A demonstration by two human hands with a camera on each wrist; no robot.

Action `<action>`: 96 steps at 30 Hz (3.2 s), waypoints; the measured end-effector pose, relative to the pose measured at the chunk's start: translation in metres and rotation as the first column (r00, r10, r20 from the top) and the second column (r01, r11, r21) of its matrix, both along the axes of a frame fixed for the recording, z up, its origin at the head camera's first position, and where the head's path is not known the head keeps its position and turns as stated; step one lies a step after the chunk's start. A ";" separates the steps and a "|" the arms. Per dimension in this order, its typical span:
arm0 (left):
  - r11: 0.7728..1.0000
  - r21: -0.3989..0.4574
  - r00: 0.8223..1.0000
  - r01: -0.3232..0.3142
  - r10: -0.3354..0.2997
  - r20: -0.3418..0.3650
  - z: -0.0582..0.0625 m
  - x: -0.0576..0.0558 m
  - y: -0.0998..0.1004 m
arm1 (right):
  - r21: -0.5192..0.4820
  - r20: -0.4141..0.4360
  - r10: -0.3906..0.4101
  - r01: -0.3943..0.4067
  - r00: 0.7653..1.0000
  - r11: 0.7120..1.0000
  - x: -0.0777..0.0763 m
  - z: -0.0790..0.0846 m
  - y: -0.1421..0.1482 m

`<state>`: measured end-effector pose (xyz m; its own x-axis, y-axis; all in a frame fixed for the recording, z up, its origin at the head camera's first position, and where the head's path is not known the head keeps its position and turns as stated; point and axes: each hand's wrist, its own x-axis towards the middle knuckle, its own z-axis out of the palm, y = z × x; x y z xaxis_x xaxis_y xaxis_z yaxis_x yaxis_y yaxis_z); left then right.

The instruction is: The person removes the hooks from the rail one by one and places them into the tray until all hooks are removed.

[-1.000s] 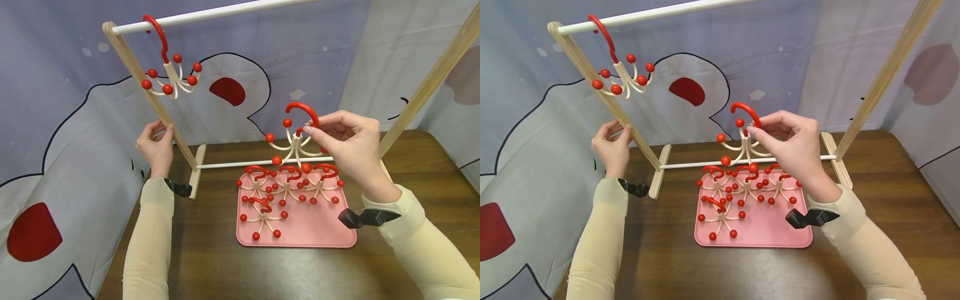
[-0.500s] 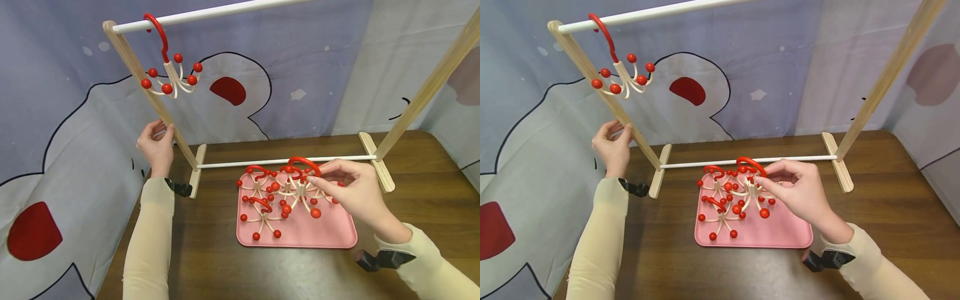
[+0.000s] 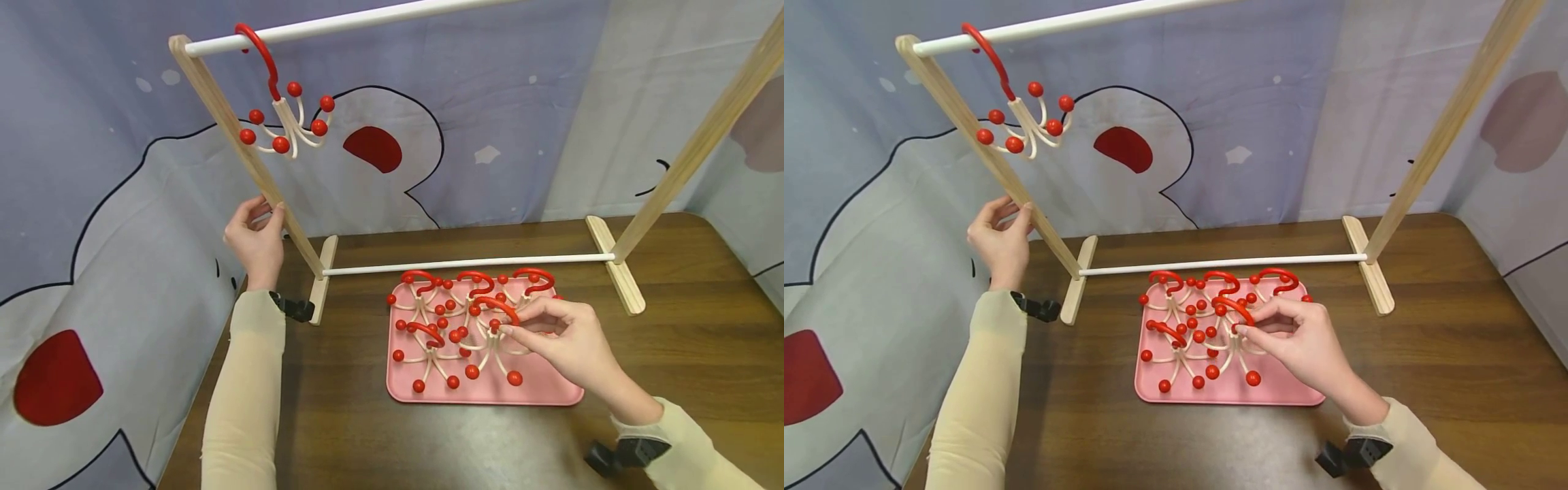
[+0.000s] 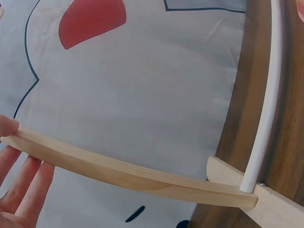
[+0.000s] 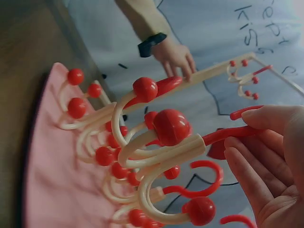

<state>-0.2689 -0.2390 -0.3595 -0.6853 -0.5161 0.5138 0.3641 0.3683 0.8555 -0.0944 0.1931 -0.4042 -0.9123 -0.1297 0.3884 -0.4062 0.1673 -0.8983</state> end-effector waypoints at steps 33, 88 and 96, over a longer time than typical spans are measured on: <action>1.000 -0.002 1.000 0.005 -0.005 0.006 0.008 0.008 0.007 | -0.043 0.132 0.048 -0.043 0.990 0.998 0.001 -0.052 0.005; 1.000 0.001 1.000 -0.018 0.018 0.012 0.024 0.023 0.020 | 0.005 -0.183 0.060 -0.060 0.981 0.998 -0.064 0.155 -0.051; 1.000 -0.010 1.000 -0.015 0.015 0.004 0.023 0.024 0.021 | -0.056 -0.222 0.094 -0.109 0.971 0.992 -0.097 0.174 -0.076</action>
<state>-0.2452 -0.2185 -0.3363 -0.6800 -0.5210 0.5160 0.3548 0.3820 0.8533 -0.1910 0.1175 -0.2305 -0.7878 -0.1844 0.5877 -0.6055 0.0574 -0.7938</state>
